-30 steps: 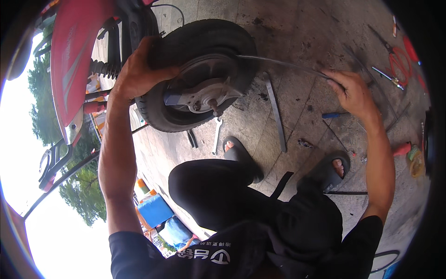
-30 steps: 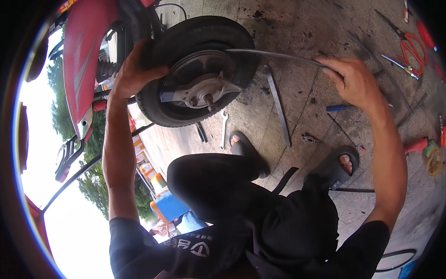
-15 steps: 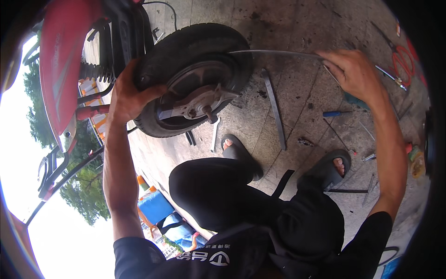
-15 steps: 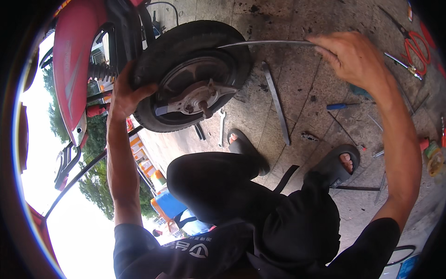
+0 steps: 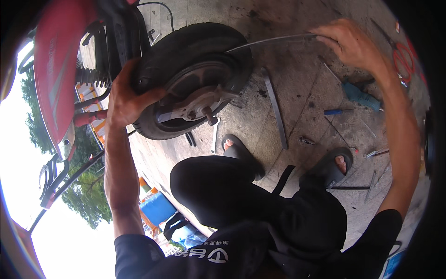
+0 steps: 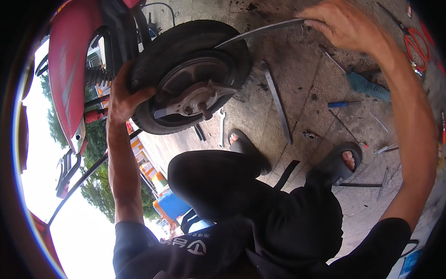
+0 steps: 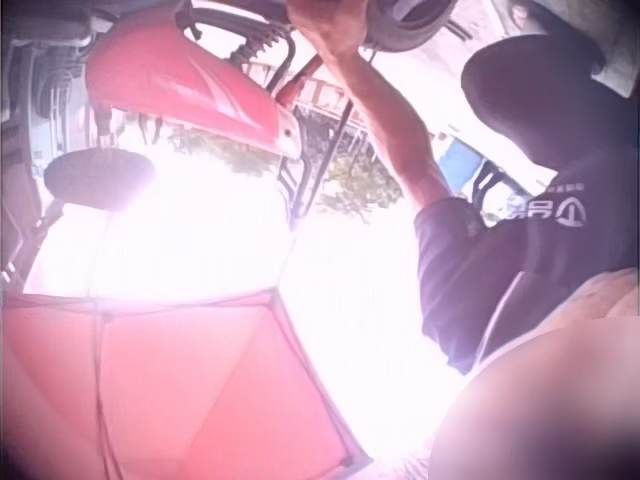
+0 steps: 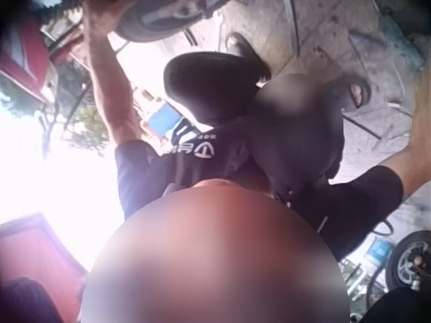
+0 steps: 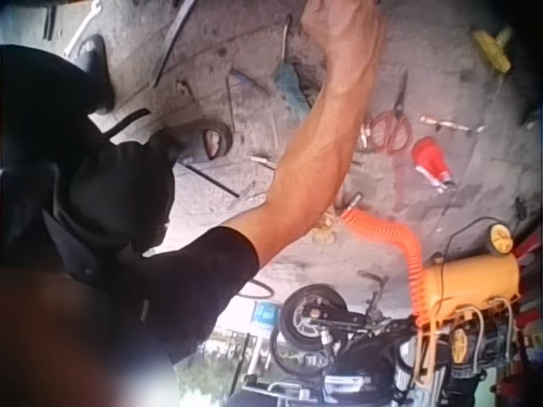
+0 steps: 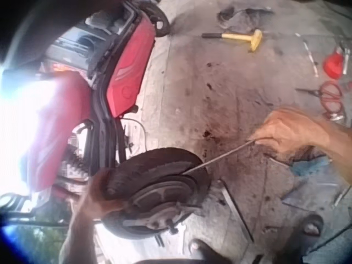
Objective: The person removes a motorcycle tire from the wheel using a metal pry bar and a screwdriver. They pry the tire bead off the rim, detach the tire, and then use a screwdriver to work along the inner edge of the removed tire.
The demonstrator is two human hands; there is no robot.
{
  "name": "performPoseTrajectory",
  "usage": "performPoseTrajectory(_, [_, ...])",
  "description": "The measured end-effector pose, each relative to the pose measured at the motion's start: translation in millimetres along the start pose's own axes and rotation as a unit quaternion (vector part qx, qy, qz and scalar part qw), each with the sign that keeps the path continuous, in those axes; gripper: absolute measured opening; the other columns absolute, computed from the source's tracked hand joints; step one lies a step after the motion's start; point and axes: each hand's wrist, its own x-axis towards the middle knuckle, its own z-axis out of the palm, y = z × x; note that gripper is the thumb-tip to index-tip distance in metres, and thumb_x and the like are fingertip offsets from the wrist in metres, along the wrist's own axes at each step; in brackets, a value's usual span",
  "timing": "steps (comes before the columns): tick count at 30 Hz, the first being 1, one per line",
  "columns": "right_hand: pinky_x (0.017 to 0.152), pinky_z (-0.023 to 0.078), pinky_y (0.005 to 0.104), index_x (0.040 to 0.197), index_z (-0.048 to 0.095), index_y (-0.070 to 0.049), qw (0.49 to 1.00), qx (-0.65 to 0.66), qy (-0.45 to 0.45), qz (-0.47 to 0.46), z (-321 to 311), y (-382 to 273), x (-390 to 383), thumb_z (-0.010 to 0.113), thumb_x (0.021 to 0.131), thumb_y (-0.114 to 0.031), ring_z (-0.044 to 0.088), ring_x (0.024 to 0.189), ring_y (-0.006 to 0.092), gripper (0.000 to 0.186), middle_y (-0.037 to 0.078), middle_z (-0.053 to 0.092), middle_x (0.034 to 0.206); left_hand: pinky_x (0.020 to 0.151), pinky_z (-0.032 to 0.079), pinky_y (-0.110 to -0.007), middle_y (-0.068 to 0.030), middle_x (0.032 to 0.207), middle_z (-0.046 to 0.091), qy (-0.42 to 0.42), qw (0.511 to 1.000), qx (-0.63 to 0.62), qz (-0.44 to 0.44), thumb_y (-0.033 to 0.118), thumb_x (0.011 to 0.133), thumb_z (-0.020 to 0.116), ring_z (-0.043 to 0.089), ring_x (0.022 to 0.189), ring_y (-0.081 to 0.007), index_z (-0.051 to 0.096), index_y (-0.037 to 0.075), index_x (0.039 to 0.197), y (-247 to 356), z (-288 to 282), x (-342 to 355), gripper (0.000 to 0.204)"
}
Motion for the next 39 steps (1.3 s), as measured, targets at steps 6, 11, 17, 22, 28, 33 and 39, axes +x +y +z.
performPoseTrajectory(6, [0.073,0.051,0.0427,0.111,0.067,-0.003,0.994,-0.046,-0.093,0.025,-22,-19,38,0.071,0.082,-0.010,0.065,0.082,0.0353,0.030,0.019,0.067,0.088,0.086,0.052,-0.036,-0.0203,0.103,0.069,0.005,0.999,-0.049,0.001,0.025,0.060,0.084,0.068,0.092,-0.0260,0.056,-0.005,0.122,-8,1,-1,0.075])
performPoseTrajectory(11, [0.071,0.054,0.0456,0.112,0.070,-0.006,0.987,0.084,0.041,0.128,43,-67,-11,0.062,0.092,-0.015,0.068,0.080,0.0361,0.024,0.020,0.069,0.086,0.085,0.052,-0.035,-0.0196,0.103,0.070,0.034,0.998,-0.048,-0.028,0.027,0.063,0.086,0.068,0.093,-0.0248,0.057,-0.005,0.122,-9,3,3,0.073])
performPoseTrajectory(17, [0.064,0.047,0.0311,0.112,0.059,-0.003,0.778,0.489,-0.006,0.395,127,-193,-34,0.054,0.101,-0.020,0.054,0.068,0.0152,0.021,0.004,0.060,0.083,0.084,0.053,-0.036,-0.0193,0.102,0.070,0.044,0.998,-0.030,-0.044,0.034,0.067,0.087,0.069,0.093,-0.0251,0.058,-0.006,0.121,-3,6,-2,0.073])
performPoseTrajectory(22, [0.063,0.048,0.0276,0.109,0.055,-0.006,0.503,0.798,-0.145,0.299,209,-255,-18,0.053,0.101,-0.019,0.055,0.072,0.0090,0.015,0.001,0.055,0.079,0.084,0.054,-0.036,-0.0217,0.102,0.070,0.059,0.997,0.001,-0.059,0.036,0.068,0.087,0.070,0.092,-0.0290,0.058,-0.006,0.121,11,11,-10,0.074])
performPoseTrajectory(28, [0.061,0.043,0.0281,0.105,0.058,-0.004,0.813,0.546,-0.001,0.201,196,-208,-99,0.053,0.100,-0.013,0.049,0.065,0.0100,0.011,0.001,0.052,0.073,0.085,0.054,-0.038,-0.0245,0.102,0.069,0.034,0.999,0.020,-0.021,0.032,0.066,0.087,0.070,0.095,-0.0311,0.056,-0.007,0.122,24,12,-16,0.074])
performPoseTrajectory(33, [0.061,0.044,0.0344,0.105,0.058,-0.003,0.853,0.410,0.036,0.321,161,-157,-161,0.051,0.101,-0.023,0.049,0.062,0.0168,0.022,0.012,0.050,0.068,0.087,0.053,-0.037,-0.0237,0.107,0.068,0.020,1.000,0.018,0.002,0.022,0.065,0.085,0.069,0.097,-0.0290,0.052,-0.006,0.127,25,13,-27,0.075])
performPoseTrajectory(39, [0.060,0.044,0.0361,0.109,0.060,-0.002,0.875,0.269,0.156,0.372,125,-120,-190,0.050,0.102,-0.031,0.052,0.061,0.0220,0.032,0.014,0.054,0.068,0.090,0.055,-0.037,-0.0211,0.110,0.067,-0.056,0.994,0.033,0.088,0.005,0.060,0.083,0.069,0.098,-0.0302,0.052,0.000,0.130,37,17,-71,0.077])
